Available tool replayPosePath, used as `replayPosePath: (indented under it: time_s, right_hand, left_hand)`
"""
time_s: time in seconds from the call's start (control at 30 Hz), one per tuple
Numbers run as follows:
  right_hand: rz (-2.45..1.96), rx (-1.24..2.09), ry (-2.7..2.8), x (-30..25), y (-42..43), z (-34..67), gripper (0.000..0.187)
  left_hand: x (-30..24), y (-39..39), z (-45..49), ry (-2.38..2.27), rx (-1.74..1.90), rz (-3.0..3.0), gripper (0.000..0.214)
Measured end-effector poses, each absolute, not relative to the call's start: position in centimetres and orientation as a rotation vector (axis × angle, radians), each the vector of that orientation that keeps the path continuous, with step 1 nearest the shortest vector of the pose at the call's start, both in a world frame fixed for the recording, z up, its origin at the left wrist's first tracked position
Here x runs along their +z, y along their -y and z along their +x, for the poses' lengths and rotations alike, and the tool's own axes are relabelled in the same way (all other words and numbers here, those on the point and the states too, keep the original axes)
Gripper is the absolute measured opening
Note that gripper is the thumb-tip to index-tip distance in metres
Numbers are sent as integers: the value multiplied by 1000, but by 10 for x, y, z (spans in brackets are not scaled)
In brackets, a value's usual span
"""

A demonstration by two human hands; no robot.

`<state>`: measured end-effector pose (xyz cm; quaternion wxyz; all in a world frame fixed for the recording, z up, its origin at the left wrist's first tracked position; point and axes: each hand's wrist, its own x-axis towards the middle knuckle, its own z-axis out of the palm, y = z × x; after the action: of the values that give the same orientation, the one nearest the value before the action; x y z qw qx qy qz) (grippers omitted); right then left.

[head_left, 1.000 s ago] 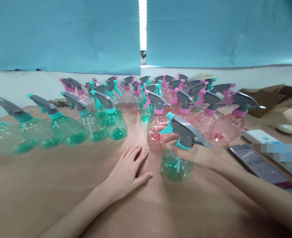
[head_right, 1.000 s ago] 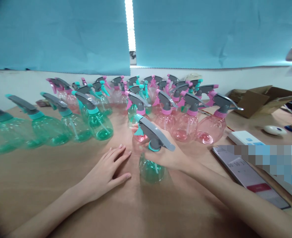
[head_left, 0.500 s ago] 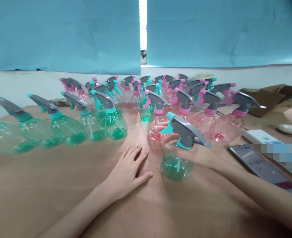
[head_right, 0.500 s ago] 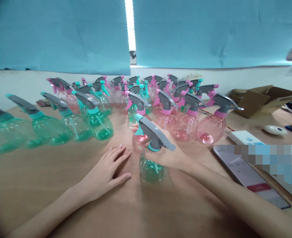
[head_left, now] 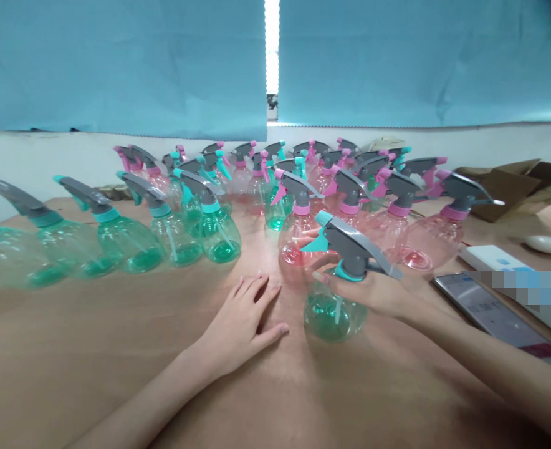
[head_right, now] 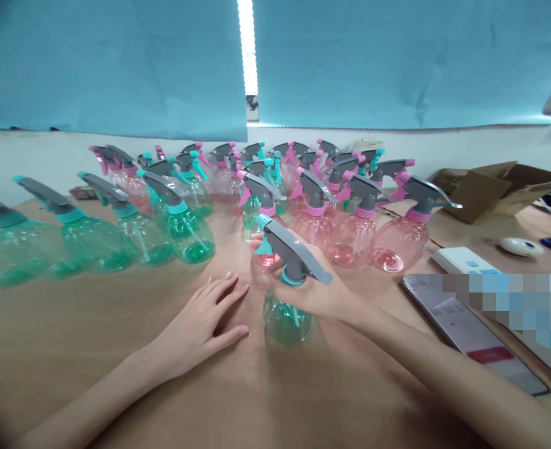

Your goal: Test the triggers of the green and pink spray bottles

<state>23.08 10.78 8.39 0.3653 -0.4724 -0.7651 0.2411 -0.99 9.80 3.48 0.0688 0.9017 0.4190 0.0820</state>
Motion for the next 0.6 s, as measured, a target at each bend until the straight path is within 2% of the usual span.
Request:
replayPosePath:
  time_s: [0.27,0.5,0.6]
  right_hand:
    - [-1229,556,1914,97,-104,226,7]
    - [-1122,762,1828,106,-99,224,10]
    - [-1142,711,1809,107,-97,225,7]
  left_hand:
    - [36,-97,-10,-1274,236,2700,61]
    - [37,-97,-10,-1271,262,2692,60]
    - [36,-97,-10,-1271,268,2690,60]
